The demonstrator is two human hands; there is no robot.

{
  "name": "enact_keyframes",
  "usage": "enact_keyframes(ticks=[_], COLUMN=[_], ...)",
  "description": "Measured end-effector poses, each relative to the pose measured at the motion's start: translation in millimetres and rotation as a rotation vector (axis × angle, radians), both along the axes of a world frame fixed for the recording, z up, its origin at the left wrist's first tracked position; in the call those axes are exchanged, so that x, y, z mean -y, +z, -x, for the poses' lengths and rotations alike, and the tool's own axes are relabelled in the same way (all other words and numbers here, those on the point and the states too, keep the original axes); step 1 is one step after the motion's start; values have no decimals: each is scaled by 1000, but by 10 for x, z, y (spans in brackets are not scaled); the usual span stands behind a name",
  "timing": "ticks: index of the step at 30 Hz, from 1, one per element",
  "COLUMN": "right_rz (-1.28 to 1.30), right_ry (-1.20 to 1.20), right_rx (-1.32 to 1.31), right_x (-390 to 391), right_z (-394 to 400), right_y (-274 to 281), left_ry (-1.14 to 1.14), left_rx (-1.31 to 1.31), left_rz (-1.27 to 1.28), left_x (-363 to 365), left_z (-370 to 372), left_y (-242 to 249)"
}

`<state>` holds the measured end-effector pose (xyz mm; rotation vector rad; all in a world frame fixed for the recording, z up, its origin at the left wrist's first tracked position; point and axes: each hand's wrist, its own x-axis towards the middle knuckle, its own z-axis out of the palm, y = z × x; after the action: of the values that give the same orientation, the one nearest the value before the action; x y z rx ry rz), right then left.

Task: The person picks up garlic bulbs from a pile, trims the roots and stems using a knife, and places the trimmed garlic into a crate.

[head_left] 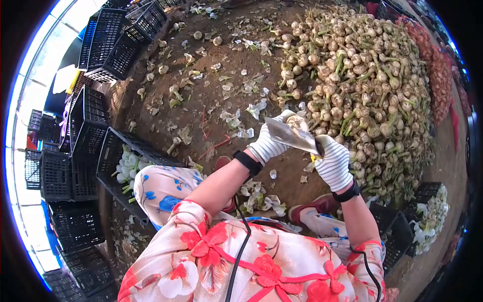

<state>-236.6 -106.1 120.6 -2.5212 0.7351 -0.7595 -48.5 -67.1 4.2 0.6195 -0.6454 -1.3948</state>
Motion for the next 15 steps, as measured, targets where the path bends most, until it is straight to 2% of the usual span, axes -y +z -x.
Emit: enact_keyframes(ticks=[1, 3, 4, 5, 6, 7, 9, 10, 11, 13, 14, 15], right_rz=[28, 51, 61, 55, 44, 33, -190, -310, -346, -314, -186, -260], right_ry=[18, 27, 31, 31, 2, -29, -255, -414, -424, -456, -458, -434], right_rx=[8, -21, -52, -24, -50, -78, -325, -565, -724, -738, -488, -406], right_x=[3, 10, 4, -12, -9, -5, 234, 407, 482, 481, 440, 468], right_z=[-30, -29, -18, -24, -25, 0, 152, 236, 485, 598, 602, 531], right_y=[15, 21, 23, 25, 0, -40, -465, -658, -888, -938, -1035, -1012], left_ry=[69, -27, -29, 4, 4, 42, 114, 158, 208, -271, 88, 2], left_rx=[384, -35, -17, 249, 250, 401, 700, 711, 715, -848, -947, -1224], left_rz=[15, -86, -118, -76, -81, -106, -147, -76, -8, 0, -305, -148], left_x=[-147, -206, -226, -270, -296, -326, -368, -345, -319, -78, -60, 44], left_z=[27, 33, 42, 77, 89, 112, 176, 174, 175, -37, -15, -123], left_y=[362, 498, 469, 526, 611, 708, 833, 736, 612, 594, 679, 521])
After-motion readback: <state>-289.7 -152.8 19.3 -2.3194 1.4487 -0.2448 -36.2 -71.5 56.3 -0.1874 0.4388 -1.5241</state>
